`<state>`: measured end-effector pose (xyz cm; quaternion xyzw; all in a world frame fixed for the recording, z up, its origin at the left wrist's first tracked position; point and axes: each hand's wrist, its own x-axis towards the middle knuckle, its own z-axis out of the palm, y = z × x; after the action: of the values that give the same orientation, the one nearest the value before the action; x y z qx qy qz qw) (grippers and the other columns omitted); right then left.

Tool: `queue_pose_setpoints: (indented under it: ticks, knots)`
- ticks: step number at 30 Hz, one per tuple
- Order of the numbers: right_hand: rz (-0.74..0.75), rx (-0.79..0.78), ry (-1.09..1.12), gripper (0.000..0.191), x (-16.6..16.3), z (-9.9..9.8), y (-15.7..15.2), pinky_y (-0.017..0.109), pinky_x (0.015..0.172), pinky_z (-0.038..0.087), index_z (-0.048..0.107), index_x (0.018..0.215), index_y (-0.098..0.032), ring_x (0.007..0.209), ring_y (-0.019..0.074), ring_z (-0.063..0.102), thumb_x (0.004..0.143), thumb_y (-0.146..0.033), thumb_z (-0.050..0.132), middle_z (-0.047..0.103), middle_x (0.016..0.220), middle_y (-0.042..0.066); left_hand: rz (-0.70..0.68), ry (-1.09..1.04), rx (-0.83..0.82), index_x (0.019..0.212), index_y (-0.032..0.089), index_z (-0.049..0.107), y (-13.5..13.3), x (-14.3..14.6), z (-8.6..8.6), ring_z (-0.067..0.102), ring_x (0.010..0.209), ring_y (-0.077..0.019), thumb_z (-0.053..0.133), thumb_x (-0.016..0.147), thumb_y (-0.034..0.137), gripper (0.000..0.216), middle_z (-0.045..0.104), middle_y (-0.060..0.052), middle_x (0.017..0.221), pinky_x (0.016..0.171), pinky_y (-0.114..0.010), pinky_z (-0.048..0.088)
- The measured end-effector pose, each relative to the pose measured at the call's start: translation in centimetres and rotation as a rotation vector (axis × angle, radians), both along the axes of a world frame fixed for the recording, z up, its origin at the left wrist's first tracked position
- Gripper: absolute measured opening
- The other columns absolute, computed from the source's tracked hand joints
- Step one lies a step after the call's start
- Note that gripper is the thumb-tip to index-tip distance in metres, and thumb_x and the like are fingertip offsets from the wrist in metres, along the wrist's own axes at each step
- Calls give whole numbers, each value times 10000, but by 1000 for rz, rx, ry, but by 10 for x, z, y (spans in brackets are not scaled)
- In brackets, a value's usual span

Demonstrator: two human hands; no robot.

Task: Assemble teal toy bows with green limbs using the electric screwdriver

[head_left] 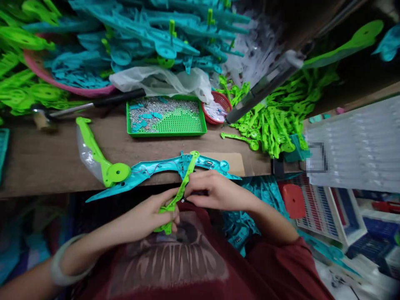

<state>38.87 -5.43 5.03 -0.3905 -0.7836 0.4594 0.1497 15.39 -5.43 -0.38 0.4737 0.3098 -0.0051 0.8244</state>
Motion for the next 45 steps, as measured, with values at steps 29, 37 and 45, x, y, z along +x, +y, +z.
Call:
queue_pose_setpoints:
  ticks: [29,37,45]
  knots:
    - [544,-16,-328,132,-5,9,34,287,725,409,665,935,-118,840,167,557,961,-176,549,646,987,87,-287,41,-58,683,192,592,24,36,6,582,439,-118,606,880,379,272,656,27,574,503,-232,422]
    - [569,28,-391,178,-6,13,29,300,712,415,679,1048,-84,831,168,583,972,-186,555,683,1036,117,-304,65,-20,667,190,600,21,38,4,583,435,-122,601,868,338,250,641,34,520,516,-226,431]
    - [534,-12,-414,138,-3,12,25,312,724,429,684,1004,-116,833,177,589,964,-170,564,676,992,87,-240,122,98,643,192,617,12,43,3,579,455,-132,580,898,477,384,642,10,495,518,-230,428]
